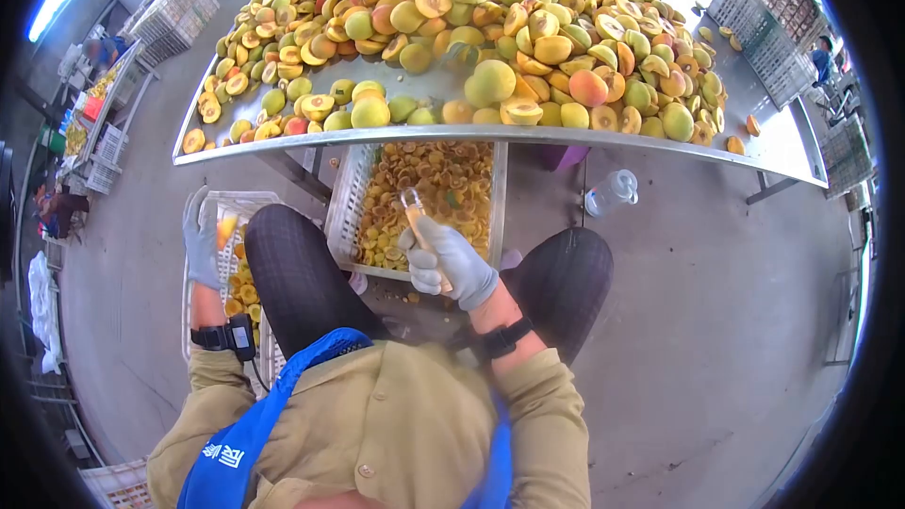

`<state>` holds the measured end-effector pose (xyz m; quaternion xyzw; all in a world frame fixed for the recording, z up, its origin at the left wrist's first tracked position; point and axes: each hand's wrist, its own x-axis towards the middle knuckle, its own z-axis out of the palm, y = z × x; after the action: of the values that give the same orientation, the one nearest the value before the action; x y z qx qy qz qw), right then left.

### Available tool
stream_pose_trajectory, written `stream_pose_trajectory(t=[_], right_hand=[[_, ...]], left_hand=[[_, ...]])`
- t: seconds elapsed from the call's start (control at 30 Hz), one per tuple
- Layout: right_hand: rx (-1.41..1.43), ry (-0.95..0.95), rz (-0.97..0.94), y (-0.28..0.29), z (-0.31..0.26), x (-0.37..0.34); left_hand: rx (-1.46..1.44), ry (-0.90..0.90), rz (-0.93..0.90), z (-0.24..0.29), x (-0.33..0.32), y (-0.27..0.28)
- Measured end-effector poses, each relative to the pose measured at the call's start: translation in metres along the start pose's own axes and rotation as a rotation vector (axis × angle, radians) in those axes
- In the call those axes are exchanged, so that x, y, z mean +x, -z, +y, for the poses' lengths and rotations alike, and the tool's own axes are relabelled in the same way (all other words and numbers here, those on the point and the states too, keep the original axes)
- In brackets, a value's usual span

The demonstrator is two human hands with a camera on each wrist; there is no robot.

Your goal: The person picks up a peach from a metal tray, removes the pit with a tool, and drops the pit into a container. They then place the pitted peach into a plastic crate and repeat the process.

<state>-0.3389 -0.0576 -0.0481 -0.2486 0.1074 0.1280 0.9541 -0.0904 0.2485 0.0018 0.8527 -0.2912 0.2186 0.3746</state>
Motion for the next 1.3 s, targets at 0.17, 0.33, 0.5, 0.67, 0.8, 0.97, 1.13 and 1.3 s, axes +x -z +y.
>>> stream_pose_trajectory(t=[0.17, 0.33, 0.5, 0.67, 0.8, 0.97, 1.13, 1.3], right_hand=[[-0.07, 0.03, 0.205, 0.005, -0.003, 0.011], [-0.239, 0.208, 0.341, 0.03, -0.008, 0.006], [-0.295, 0.115, 0.436, 0.029, -0.015, 0.006], [-0.345, 0.136, 0.429, 0.019, -0.022, 0.007], [-0.322, 0.159, 0.441, 0.018, -0.014, 0.011], [-0.476, 0.388, 0.554, 0.006, -0.018, 0.002], [-0.716, 0.521, 0.479, -0.019, -0.024, 0.013], [-0.978, 0.565, 0.494, -0.038, -0.014, 0.031]], left_hand=[[-0.637, 0.35, -0.36, 0.079, 0.061, -0.079], [-0.149, -0.113, -0.362, 0.172, 0.185, -0.236], [0.147, -0.183, -0.285, 0.193, 0.24, -0.319], [0.372, -0.357, -0.329, 0.202, 0.228, -0.327], [0.149, -0.396, -0.358, 0.174, 0.212, -0.312], [-1.155, 0.487, -0.707, 0.164, 0.133, -0.22], [-1.656, 0.916, -0.598, 0.162, 0.035, -0.175], [-1.712, 0.817, -0.432, 0.174, 0.007, -0.167]])
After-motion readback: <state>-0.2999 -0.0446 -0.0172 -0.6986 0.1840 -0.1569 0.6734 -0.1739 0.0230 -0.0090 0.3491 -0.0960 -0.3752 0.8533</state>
